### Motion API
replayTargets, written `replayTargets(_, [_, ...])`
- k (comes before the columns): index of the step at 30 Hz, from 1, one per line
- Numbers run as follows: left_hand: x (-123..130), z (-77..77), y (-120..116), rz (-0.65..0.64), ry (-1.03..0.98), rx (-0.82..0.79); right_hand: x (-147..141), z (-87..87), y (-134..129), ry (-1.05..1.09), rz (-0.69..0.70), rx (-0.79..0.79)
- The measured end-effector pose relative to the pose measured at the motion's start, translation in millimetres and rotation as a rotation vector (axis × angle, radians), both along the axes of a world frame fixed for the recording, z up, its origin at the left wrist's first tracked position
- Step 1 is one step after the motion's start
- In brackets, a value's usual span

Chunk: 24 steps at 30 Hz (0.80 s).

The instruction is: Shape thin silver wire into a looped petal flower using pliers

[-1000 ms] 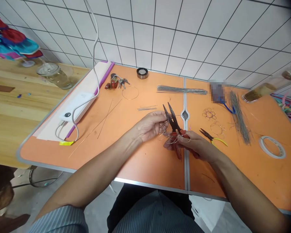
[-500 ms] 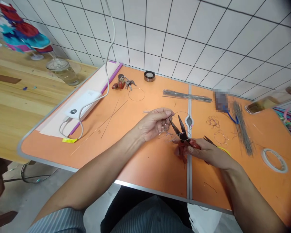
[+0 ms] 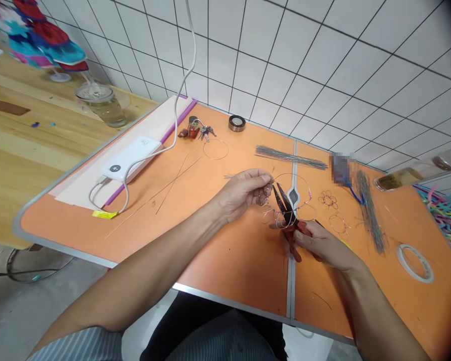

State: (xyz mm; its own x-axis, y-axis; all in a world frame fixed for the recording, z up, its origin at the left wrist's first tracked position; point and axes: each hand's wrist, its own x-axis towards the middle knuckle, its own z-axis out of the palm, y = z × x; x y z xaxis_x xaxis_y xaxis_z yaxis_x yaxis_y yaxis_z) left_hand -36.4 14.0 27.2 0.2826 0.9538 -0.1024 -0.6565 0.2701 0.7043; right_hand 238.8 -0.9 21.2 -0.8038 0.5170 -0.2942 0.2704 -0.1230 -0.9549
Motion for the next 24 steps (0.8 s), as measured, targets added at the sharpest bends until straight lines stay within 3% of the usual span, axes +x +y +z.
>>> replayTargets(24, [-1.3, 2.3, -1.7, -0.011, 0.035, 0.067, -1.5, 0.2, -1.2, 0.03, -0.052, -0.026])
